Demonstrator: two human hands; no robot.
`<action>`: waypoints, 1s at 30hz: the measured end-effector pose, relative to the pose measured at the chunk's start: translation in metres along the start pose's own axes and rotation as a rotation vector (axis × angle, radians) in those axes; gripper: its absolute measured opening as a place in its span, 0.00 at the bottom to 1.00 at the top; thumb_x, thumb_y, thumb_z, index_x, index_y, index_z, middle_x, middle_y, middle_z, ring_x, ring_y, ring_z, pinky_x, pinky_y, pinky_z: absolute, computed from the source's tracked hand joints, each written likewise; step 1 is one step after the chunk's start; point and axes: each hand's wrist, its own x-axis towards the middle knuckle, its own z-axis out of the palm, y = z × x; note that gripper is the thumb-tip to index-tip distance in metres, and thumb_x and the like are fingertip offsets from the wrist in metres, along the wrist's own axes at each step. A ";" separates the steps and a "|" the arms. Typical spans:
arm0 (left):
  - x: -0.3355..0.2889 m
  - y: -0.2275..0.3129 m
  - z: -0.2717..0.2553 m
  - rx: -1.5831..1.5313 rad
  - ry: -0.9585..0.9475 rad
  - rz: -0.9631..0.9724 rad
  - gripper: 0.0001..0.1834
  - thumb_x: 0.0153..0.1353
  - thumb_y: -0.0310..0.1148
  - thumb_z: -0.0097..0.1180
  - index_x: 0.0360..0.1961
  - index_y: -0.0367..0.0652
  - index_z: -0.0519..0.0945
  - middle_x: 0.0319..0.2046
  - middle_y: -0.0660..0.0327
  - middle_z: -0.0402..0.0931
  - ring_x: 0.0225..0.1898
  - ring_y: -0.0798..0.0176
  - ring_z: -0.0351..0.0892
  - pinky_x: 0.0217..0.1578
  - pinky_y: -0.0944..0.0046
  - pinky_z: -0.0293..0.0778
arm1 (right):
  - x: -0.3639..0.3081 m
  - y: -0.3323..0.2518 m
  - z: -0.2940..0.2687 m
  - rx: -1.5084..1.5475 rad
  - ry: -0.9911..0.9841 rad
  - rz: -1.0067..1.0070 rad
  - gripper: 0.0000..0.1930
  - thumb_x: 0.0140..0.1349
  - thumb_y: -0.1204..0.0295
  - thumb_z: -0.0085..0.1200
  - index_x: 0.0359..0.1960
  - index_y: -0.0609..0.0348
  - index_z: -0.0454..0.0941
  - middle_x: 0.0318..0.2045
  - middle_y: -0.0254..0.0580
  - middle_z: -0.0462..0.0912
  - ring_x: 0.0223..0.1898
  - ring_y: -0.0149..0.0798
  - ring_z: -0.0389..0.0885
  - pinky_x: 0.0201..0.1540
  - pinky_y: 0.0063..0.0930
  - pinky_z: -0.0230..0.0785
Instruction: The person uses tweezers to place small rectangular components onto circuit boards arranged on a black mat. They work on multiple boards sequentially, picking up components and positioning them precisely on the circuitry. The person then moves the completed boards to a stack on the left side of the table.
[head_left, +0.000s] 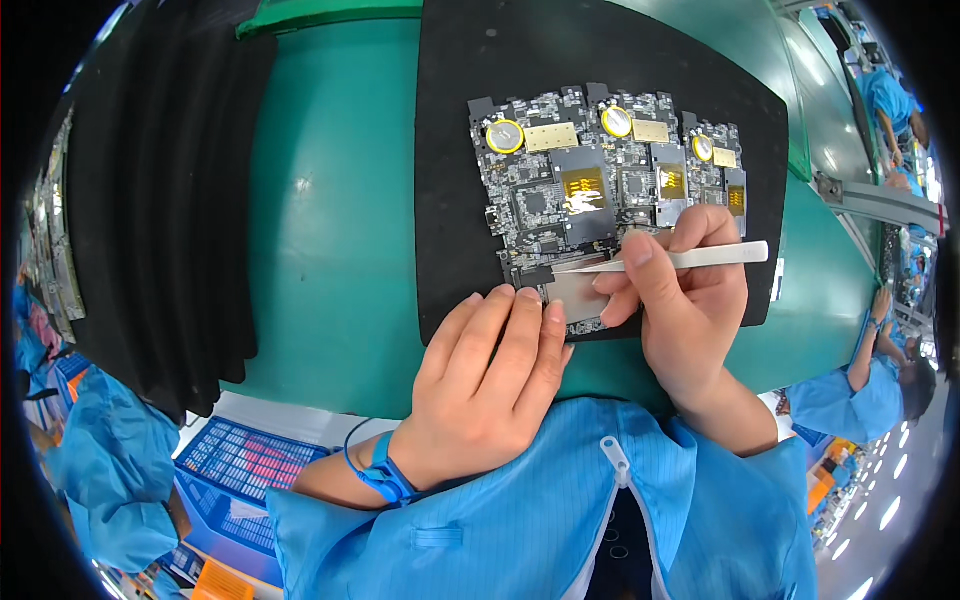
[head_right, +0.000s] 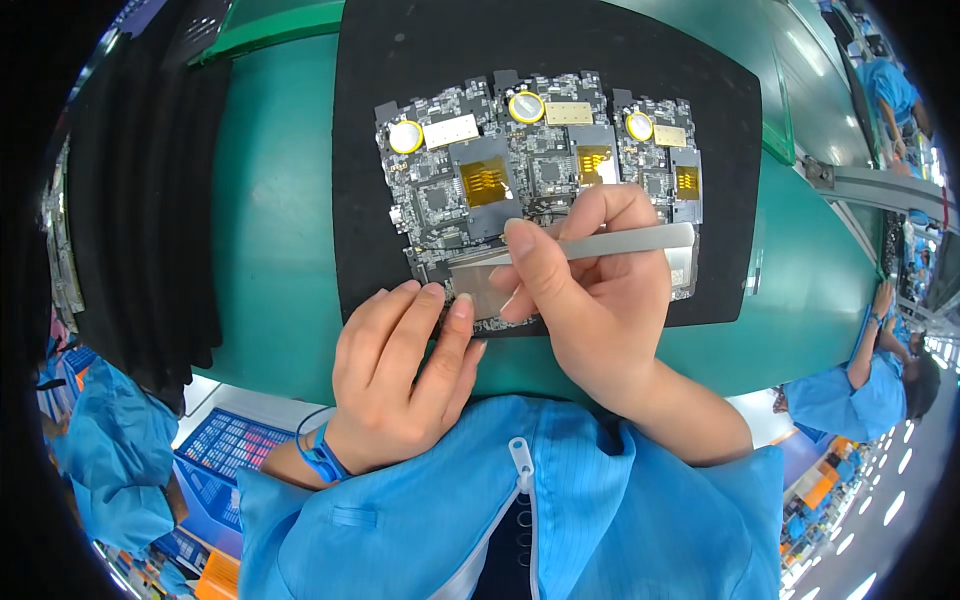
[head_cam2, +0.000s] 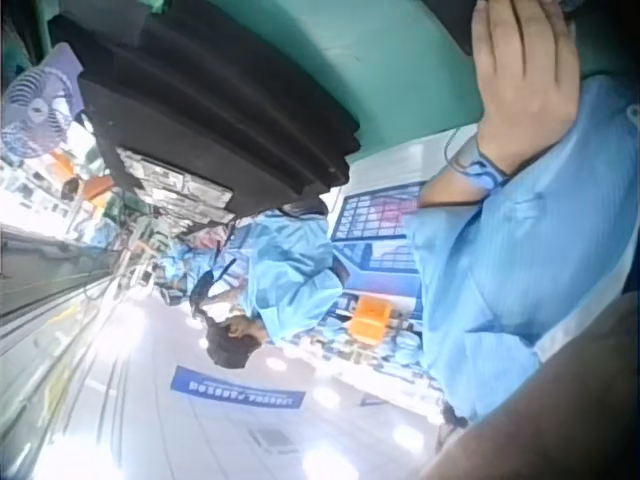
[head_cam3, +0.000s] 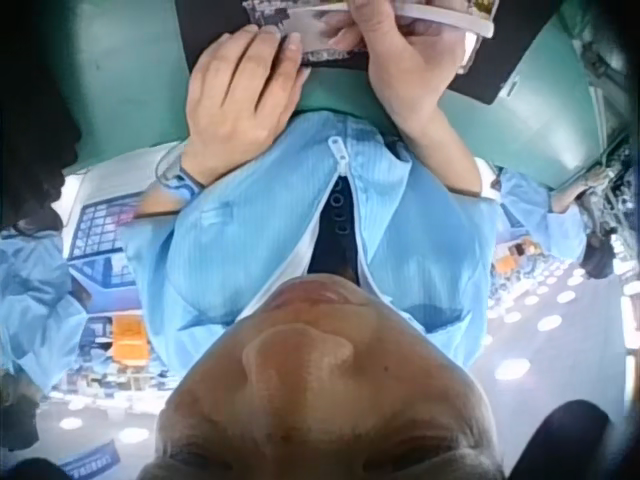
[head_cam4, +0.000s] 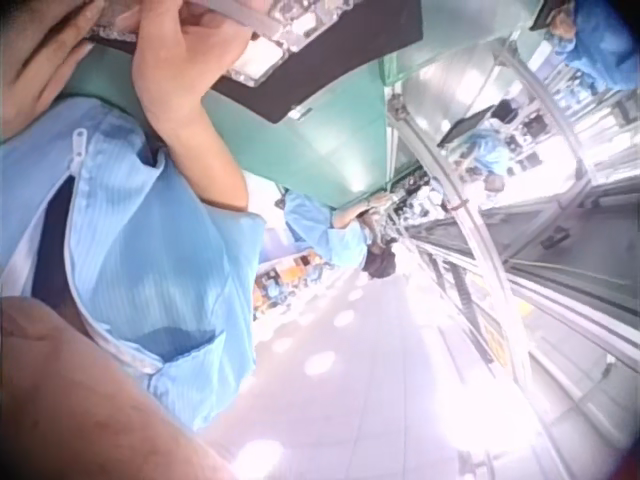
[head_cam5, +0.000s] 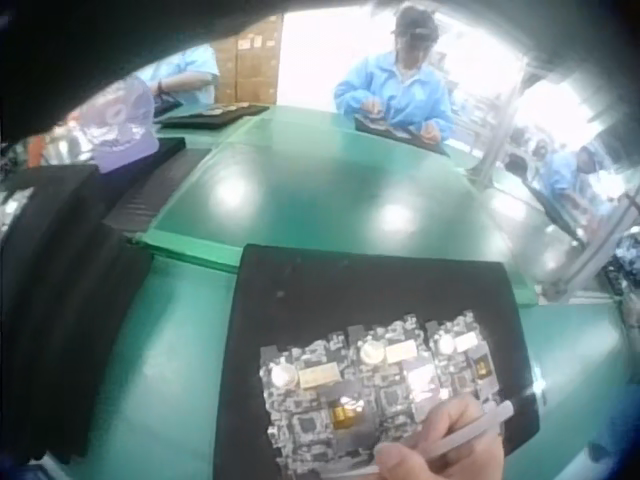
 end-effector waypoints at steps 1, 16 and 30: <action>-0.002 -0.001 0.002 0.003 0.017 0.007 0.17 0.47 0.29 0.64 0.41 0.35 0.82 0.43 0.51 0.76 0.45 0.50 0.75 0.43 0.53 0.75 | 0.000 0.000 0.001 -0.017 0.007 0.010 0.13 0.62 0.79 0.55 0.34 0.59 0.59 0.24 0.38 0.76 0.24 0.28 0.82 0.21 0.14 0.76; -0.002 -0.004 0.004 0.038 0.043 0.020 0.13 0.49 0.29 0.63 0.38 0.38 0.83 0.39 0.52 0.79 0.44 0.52 0.78 0.44 0.52 0.75 | 0.001 -0.003 0.006 -0.119 0.050 0.025 0.13 0.62 0.80 0.53 0.35 0.60 0.58 0.23 0.42 0.78 0.22 0.29 0.82 0.21 0.16 0.77; -0.003 -0.002 0.002 0.036 0.038 0.009 0.12 0.49 0.29 0.62 0.37 0.38 0.83 0.41 0.52 0.78 0.44 0.54 0.77 0.45 0.52 0.74 | -0.001 -0.001 0.007 -0.156 0.028 -0.018 0.13 0.61 0.82 0.53 0.34 0.61 0.58 0.23 0.43 0.79 0.21 0.27 0.81 0.20 0.15 0.75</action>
